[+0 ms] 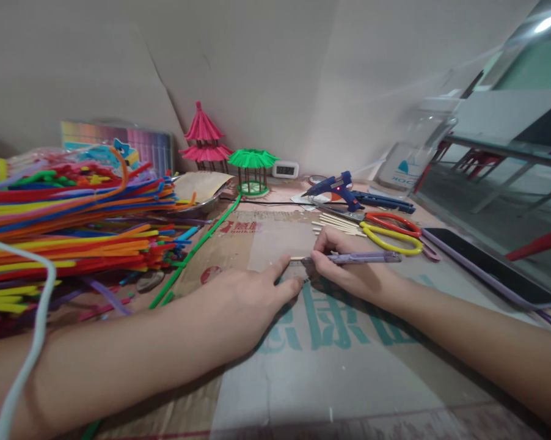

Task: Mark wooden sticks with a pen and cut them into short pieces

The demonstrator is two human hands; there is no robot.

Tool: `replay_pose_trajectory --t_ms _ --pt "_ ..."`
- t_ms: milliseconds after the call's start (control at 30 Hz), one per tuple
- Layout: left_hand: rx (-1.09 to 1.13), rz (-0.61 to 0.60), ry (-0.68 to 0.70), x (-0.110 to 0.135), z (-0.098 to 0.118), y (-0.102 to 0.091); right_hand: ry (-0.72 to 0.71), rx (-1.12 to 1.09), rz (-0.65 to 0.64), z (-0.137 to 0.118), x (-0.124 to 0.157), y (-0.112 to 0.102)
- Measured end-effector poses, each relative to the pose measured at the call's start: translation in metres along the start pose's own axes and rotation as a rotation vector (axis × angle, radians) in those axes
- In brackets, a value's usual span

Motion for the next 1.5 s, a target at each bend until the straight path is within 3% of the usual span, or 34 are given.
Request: replay_pose_trajectory --t_ms 1500 --pt "-0.011 -0.001 -0.028 -0.001 -0.0028 0.0034 0.032 -0.033 0.033 0.0032 -0.0003 -0.0021"
Point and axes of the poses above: each hand's wrist, its own x-axis away from the middle knuckle, its own y-axis out of the palm, z = x × y, the point moved 10 cm from there along -x, towards the middle knuckle, and after that the axes turned 5 degrees about -y, right-handed, at the moved point
